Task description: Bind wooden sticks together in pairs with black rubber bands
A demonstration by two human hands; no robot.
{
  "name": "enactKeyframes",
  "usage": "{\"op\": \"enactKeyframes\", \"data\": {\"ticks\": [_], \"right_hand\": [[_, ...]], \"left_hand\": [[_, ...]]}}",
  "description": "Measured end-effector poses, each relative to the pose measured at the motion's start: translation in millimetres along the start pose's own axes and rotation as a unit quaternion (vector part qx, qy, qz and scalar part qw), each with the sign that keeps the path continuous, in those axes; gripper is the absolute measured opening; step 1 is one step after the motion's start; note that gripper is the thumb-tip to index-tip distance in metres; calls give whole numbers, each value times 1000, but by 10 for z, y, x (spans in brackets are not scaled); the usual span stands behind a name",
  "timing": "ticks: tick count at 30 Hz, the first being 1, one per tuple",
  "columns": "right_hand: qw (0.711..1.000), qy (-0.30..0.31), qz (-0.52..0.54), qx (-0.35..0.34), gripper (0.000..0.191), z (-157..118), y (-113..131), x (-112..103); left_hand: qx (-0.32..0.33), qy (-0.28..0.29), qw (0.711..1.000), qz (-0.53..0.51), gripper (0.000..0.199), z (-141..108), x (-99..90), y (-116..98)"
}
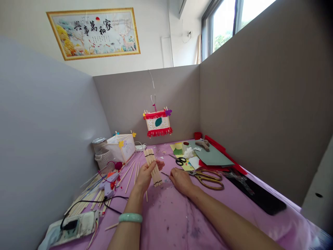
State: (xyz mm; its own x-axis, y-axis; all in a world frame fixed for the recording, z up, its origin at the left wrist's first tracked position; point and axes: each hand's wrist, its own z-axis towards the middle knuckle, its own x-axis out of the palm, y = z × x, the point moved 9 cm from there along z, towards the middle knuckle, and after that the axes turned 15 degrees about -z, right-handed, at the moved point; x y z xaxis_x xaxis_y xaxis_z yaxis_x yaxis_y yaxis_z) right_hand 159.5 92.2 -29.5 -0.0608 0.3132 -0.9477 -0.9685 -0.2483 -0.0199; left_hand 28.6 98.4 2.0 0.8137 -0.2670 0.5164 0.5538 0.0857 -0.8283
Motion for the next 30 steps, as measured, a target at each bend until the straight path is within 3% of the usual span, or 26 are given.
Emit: {"op": "enactKeyframes", "data": {"ticks": [7,16,21,27,30], "right_hand": [[1000,-11,10,24,21,-129,-70,-83],[999,-1,7,49,21,-248,-110,-52],[998,2,2,70,25,-304,-205,-88],[1000,17,-16,21,17,-625,-56,-219],[997,39,-40,56,15,-858,-225,-264]], "left_hand": [[-22,-37,998,42,36,-24,-190,231],[-62,-22,997,50,33,-75,-222,362],[-46,-54,997,25,30,-53,-338,341],[-37,-96,994,30,22,-47,-460,329],[-47,-87,994,37,22,-55,-448,358]]}}
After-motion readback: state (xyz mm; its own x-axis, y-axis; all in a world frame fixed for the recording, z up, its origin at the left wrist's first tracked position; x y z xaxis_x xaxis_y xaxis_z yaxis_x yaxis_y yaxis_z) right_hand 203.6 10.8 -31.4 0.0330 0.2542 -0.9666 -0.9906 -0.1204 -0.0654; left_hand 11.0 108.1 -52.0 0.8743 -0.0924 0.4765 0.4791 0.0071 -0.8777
